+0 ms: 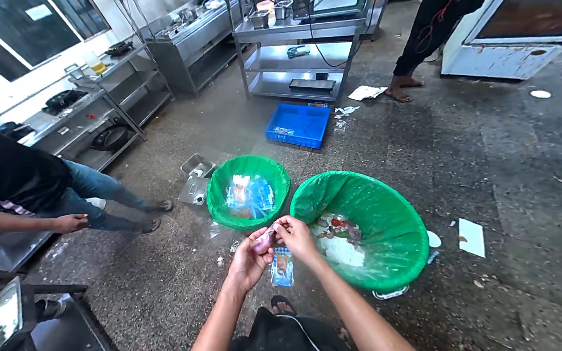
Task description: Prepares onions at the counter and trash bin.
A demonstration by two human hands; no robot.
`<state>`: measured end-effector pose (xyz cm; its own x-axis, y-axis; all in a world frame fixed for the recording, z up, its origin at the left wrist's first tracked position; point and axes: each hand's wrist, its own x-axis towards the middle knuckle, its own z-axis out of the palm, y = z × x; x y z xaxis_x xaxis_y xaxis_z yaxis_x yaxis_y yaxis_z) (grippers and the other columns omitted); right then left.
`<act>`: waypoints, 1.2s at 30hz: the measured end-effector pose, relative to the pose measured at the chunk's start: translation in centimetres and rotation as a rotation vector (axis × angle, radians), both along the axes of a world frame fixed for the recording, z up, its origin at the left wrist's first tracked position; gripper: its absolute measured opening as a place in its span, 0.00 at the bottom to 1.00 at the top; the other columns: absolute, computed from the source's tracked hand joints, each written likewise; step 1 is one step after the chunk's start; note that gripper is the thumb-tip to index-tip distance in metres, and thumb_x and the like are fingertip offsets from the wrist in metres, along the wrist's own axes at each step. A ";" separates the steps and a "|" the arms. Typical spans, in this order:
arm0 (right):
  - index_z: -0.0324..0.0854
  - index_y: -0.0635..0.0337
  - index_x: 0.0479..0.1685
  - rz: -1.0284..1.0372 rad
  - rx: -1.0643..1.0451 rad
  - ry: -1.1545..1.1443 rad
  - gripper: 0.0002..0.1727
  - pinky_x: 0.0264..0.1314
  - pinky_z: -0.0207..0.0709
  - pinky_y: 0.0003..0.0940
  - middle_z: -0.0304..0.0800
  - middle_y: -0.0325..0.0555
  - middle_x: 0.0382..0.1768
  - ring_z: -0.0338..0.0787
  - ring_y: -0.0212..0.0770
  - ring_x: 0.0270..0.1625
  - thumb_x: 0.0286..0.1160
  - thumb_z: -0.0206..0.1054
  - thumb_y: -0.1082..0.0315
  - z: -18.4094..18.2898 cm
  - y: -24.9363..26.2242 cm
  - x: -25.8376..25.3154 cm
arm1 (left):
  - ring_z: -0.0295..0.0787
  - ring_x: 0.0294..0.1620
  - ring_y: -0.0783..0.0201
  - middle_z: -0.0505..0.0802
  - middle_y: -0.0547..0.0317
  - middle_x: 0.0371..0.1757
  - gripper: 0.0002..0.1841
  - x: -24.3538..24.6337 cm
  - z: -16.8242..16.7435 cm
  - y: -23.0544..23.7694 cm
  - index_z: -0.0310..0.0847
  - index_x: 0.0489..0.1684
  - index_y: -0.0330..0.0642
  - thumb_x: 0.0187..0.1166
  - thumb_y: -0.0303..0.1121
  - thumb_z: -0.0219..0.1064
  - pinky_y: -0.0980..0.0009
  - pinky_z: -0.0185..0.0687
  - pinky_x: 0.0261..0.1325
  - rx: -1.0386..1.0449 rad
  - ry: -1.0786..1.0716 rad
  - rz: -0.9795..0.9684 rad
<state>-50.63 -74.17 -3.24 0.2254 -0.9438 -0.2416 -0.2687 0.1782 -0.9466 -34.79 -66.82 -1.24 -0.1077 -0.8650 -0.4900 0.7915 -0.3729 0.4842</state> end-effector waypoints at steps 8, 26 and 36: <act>0.85 0.64 0.49 -0.041 -0.096 -0.014 0.07 0.47 0.93 0.42 0.94 0.48 0.41 0.96 0.41 0.38 0.83 0.67 0.69 0.9 -0.4 -2.3 | 0.89 0.27 0.61 0.92 0.44 0.44 0.24 -1.4 1.5 -1.0 0.74 0.60 0.37 0.94 0.48 0.40 0.72 0.86 0.28 0.090 -0.022 0.060; 0.77 0.63 0.56 -0.106 -0.162 0.014 0.10 0.44 0.84 0.42 0.86 0.45 0.31 0.88 0.40 0.35 0.88 0.55 0.69 3.2 2.5 0.3 | 0.93 0.39 0.57 0.93 0.44 0.50 0.30 -1.9 2.3 0.2 0.75 0.69 0.34 0.96 0.51 0.38 0.64 0.88 0.35 0.043 -0.456 -0.107; 0.76 0.64 0.56 -0.181 -0.353 0.185 0.11 0.39 0.85 0.51 0.84 0.50 0.27 0.88 0.48 0.30 0.89 0.56 0.66 3.0 2.5 1.8 | 0.95 0.39 0.52 0.91 0.39 0.51 0.18 -2.7 1.8 0.6 0.70 0.67 0.28 0.83 0.24 0.64 0.59 0.95 0.40 -0.131 -0.697 -0.021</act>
